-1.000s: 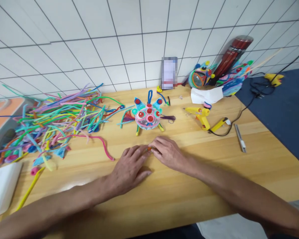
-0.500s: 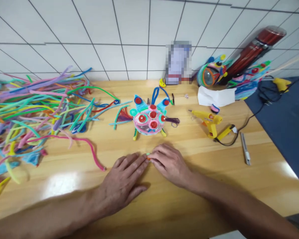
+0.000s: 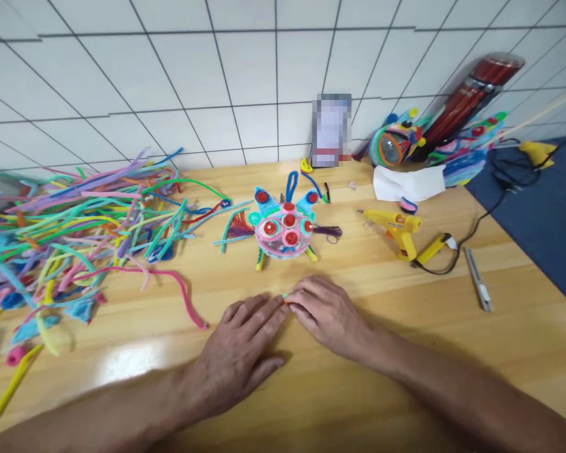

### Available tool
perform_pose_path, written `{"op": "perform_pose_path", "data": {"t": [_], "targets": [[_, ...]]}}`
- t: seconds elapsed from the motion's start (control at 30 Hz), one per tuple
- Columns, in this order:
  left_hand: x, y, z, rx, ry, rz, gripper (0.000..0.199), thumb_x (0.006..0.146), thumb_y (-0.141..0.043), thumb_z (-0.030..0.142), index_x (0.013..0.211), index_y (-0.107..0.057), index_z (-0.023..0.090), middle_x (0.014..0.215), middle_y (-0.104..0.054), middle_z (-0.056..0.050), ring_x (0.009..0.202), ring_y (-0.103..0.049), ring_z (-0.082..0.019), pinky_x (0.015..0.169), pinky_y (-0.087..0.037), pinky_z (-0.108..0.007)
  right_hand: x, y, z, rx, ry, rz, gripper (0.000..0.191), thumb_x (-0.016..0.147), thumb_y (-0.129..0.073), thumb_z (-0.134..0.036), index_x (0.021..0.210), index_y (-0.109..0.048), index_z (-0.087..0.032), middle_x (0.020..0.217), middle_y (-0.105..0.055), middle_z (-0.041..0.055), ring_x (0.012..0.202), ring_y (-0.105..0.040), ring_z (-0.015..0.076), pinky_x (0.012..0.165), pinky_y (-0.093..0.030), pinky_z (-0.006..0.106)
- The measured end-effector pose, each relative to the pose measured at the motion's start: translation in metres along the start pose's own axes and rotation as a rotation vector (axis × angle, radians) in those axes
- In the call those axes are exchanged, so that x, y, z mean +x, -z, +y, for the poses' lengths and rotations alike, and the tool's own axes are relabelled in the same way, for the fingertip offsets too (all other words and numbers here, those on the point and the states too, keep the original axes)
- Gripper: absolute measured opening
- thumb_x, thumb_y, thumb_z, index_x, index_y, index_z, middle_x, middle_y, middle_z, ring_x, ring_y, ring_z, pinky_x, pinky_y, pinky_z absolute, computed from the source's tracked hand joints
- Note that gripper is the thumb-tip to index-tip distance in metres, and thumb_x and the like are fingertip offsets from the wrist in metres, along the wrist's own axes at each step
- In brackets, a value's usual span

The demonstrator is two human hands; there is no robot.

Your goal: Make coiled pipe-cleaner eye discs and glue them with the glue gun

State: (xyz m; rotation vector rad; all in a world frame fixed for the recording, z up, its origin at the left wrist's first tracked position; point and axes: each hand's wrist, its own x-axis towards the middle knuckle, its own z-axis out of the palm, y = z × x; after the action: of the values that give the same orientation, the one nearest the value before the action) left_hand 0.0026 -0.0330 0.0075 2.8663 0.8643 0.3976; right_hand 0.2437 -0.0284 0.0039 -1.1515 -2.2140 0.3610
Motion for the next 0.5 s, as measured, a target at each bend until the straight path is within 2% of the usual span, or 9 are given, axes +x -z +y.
{"op": "perform_pose_path", "data": {"t": [0.2,0.37,0.5], "targets": [[-0.0003,0.0002,0.0002,0.006,0.015,-0.008,0.058,0.103,-0.055,0.047,0.150,-0.053,0.015,0.148,-0.063,-0.014,0.135,-0.052,-0.033,0.105,-0.044,-0.047,0.0007,0.0006,0.0004,0.016,0.008,0.003,0.012,0.102,-0.059,-0.018,0.097,-0.069,-0.021,0.089,-0.071,0.0048,0.083,-0.064,0.0188,0.077,-0.054,0.034],[-0.0002,-0.0003,0.0004,-0.001,0.018,-0.008,0.056,0.105,-0.052,0.047,0.151,-0.053,0.015,0.148,-0.063,-0.012,0.135,-0.052,-0.032,0.106,-0.043,-0.046,0.0011,0.0046,-0.0015,0.003,0.000,0.005,0.012,0.103,-0.056,-0.019,0.104,-0.068,-0.021,0.091,-0.071,0.0054,0.085,-0.065,0.0199,0.079,-0.054,0.035],[0.0011,0.0014,0.0007,-0.015,0.023,-0.006,0.054,0.105,-0.052,0.046,0.150,-0.054,0.016,0.147,-0.064,-0.011,0.136,-0.051,-0.031,0.106,-0.041,-0.044,0.0009,0.0049,-0.0013,-0.016,-0.004,-0.016,0.013,0.102,-0.056,-0.017,0.099,-0.069,-0.020,0.089,-0.071,0.0058,0.083,-0.065,0.0201,0.078,-0.054,0.035]]}}
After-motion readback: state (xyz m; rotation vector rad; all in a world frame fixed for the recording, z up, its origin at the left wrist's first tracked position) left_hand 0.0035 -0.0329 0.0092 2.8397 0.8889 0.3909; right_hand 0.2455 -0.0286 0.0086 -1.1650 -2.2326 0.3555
